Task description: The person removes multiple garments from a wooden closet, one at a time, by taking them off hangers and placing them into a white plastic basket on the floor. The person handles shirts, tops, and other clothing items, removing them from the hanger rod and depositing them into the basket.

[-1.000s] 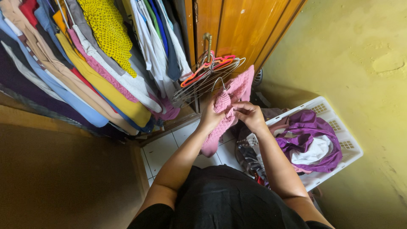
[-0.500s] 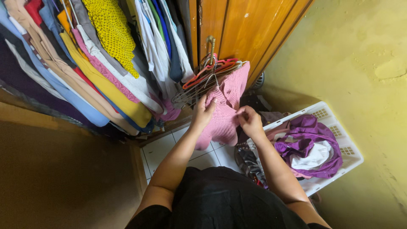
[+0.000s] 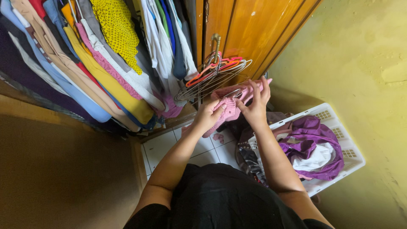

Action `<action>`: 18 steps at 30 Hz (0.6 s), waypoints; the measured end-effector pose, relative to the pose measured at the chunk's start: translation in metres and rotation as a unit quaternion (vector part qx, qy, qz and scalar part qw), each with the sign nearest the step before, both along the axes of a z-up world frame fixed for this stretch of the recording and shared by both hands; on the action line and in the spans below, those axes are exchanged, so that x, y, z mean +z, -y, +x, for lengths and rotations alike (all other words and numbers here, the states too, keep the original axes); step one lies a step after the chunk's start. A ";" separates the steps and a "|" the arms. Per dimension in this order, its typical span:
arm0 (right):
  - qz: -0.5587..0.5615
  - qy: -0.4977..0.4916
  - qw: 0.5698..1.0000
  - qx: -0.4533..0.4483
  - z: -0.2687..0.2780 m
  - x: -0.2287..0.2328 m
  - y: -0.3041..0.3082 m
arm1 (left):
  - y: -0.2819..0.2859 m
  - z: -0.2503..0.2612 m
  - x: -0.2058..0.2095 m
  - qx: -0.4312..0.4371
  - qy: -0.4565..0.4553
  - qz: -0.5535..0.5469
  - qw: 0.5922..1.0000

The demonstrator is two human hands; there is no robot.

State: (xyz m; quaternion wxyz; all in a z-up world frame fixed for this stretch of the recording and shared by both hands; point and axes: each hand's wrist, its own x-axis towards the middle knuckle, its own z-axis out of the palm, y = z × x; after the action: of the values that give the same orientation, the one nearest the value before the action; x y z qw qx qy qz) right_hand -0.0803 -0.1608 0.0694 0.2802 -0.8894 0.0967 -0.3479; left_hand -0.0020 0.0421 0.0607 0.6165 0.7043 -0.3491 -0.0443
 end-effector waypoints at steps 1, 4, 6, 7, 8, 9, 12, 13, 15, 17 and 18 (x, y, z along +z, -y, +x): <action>-0.029 -0.013 0.999 -0.025 0.008 0.001 0.002 | -0.001 -0.001 0.001 -0.006 0.006 -0.004 1.000; 0.023 -0.017 0.998 -0.060 0.011 0.003 0.020 | -0.012 0.010 0.007 0.035 0.017 0.091 0.995; 0.056 -0.017 0.997 -0.059 0.008 0.002 0.037 | -0.027 0.020 0.011 0.062 0.027 0.130 0.989; 0.049 -0.021 0.997 -0.057 0.006 0.002 0.045 | -0.035 0.027 0.014 0.062 0.037 0.119 0.990; 0.042 -0.024 0.997 -0.056 0.004 0.000 0.049 | -0.039 0.031 0.016 0.062 0.047 0.108 0.991; 0.065 -0.034 0.997 -0.026 0.003 -0.002 0.052 | -0.039 0.033 0.018 0.099 0.063 0.129 0.985; 0.140 -0.074 0.986 0.048 -0.004 -0.007 0.058 | -0.041 0.037 0.021 0.186 0.105 0.156 0.964; 0.170 -0.096 0.979 0.063 -0.004 -0.008 0.060 | -0.045 0.040 0.022 0.200 0.116 0.144 0.962; 0.322 -0.104 0.934 0.113 -0.006 -0.012 0.067 | -0.052 0.047 0.019 0.236 0.152 0.148 0.948; 0.547 -0.073 0.815 0.176 -0.009 -0.019 0.076 | -0.059 0.053 0.009 0.279 0.201 0.180 0.922; 0.596 -0.039 0.775 0.206 -0.011 -0.022 0.081 | -0.062 0.059 0.005 0.262 0.138 0.137 0.945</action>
State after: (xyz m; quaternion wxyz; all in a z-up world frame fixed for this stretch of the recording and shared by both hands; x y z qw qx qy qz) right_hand -0.0915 -0.2415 0.0479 0.8154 -0.5557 0.1096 -0.1199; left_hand 0.0567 0.1044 0.0661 0.4495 0.8478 -0.2247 0.1693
